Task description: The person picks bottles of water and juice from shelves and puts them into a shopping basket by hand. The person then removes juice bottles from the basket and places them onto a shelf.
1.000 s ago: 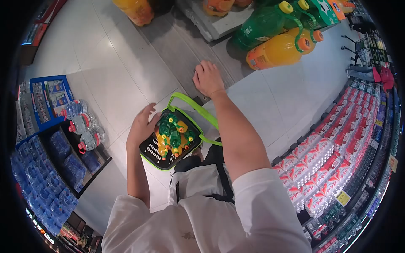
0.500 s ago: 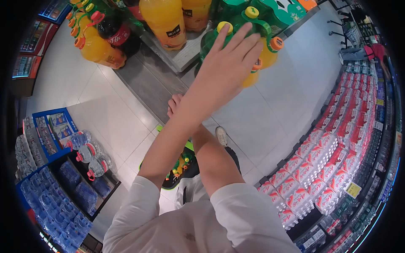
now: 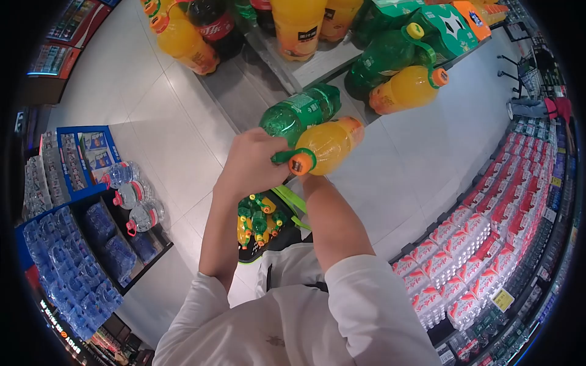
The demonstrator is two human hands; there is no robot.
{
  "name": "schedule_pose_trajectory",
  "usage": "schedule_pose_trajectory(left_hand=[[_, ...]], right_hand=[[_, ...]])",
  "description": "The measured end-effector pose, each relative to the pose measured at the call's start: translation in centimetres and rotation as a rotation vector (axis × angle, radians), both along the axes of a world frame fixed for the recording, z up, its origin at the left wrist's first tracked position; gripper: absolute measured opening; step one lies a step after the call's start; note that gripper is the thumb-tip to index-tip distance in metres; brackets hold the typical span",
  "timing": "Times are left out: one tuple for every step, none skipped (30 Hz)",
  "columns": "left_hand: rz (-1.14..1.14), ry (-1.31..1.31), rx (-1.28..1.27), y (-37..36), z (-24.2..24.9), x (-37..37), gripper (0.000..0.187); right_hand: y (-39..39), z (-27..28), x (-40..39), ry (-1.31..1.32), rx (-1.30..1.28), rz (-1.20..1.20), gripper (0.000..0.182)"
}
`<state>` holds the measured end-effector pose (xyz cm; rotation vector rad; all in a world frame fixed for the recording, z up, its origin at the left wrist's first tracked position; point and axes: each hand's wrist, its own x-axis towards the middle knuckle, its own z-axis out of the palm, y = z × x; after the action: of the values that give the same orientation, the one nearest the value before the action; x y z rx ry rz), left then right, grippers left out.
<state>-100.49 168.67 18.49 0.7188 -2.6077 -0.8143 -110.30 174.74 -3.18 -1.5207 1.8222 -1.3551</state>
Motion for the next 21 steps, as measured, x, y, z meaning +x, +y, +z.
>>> schedule_pose_trajectory(left_hand=[[0.038, 0.067, 0.027, 0.5, -0.2, 1.2, 0.015], [0.076, 0.136, 0.053, 0.9, -0.3, 2.5, 0.016], [0.122, 0.150, 0.078, 1.1, -0.2, 3.7, 0.016], [0.171, 0.166, 0.101, 1.2, 0.1, 5.0, 0.017], [0.219, 0.179, 0.124, 1.5, 0.3, 6.3, 0.017], [0.277, 0.206, 0.180, 1.8, 0.2, 7.4, 0.017], [0.342, 0.231, 0.237, 2.3, 0.0, 8.5, 0.016], [0.403, 0.257, 0.296, 2.9, -0.2, 9.6, 0.016], [0.403, 0.316, 0.276, 3.7, 0.1, 10.6, 0.016], [0.405, 0.374, 0.258, 4.7, 0.7, 11.5, 0.016], [0.409, 0.431, 0.240, 5.7, 1.4, 12.4, 0.016], [0.401, 0.469, 0.194, 6.6, 2.0, 13.6, 0.016], [0.394, 0.505, 0.146, 7.3, 2.6, 15.2, 0.017], [0.391, 0.537, 0.099, 8.2, 3.1, 16.9, 0.018], [0.449, 0.513, 0.090, 9.3, 3.6, 18.7, 0.020], [0.512, 0.484, 0.083, 10.4, 3.8, 20.7, 0.021], [0.574, 0.448, 0.102, 11.6, 3.4, 22.7, 0.020], [0.708, 0.359, 0.163, 13.0, 2.8, 24.2, 0.018], [0.838, 0.270, 0.219, 14.3, 2.0, 25.6, 0.017], [0.963, 0.183, 0.271, 15.5, 0.9, 27.1, 0.016], [1.039, 0.069, 0.336, 16.6, -1.6, 29.1, 0.012]], right_hand=[[0.1, -0.1, -0.2, 0.069, 0.016, 0.005, 0.010], [0.1, -0.3, -0.3, 0.155, 0.037, 0.016, 0.011], [0.1, -0.3, -0.5, 0.251, 0.057, 0.024, 0.011], [0.3, -0.5, -0.6, 0.336, 0.077, 0.032, 0.011], [0.3, -0.7, -0.7, 0.408, 0.093, 0.038, 0.011], [0.4, -0.7, -0.7, 0.464, 0.105, 0.041, 0.012], [0.4, -0.9, -0.5, 0.510, 0.115, 0.048, 0.012], [0.3, -1.1, -0.5, 0.548, 0.126, 0.055, 0.013], [0.1, -1.3, -0.4, 0.595, 0.136, 0.058, 0.013], [0.0, -1.6, -0.5, 0.630, 0.149, 0.065, 0.013], [-0.2, -1.8, -0.6, 0.656, 0.155, 0.070, 0.014], [-0.5, -2.0, -0.7, 0.681, 0.152, 0.077, 0.014], [-0.9, -2.1, -0.6, 0.683, 0.139, 0.076, 0.014], [-1.1, -2.0, -0.6, 0.685, 0.126, 0.080, 0.015], [-1.2, -1.6, -0.4, 0.658, 0.102, 0.077, 0.014], [-1.4, -1.2, -0.3, 0.632, 0.078, 0.074, 0.013], [-1.4, -0.9, -0.1, 0.656, 0.068, 0.075, 0.013], [-1.4, -0.9, 0.0, 0.677, 0.058, 0.078, 0.013], [-1.4, -1.2, -0.1, 0.690, 0.055, 0.081, 0.012], [-1.4, -1.5, -0.1, 0.704, 0.048, 0.078, 0.012], [-1.2, -1.2, 0.1, 0.706, 0.041, 0.092, 0.012]])
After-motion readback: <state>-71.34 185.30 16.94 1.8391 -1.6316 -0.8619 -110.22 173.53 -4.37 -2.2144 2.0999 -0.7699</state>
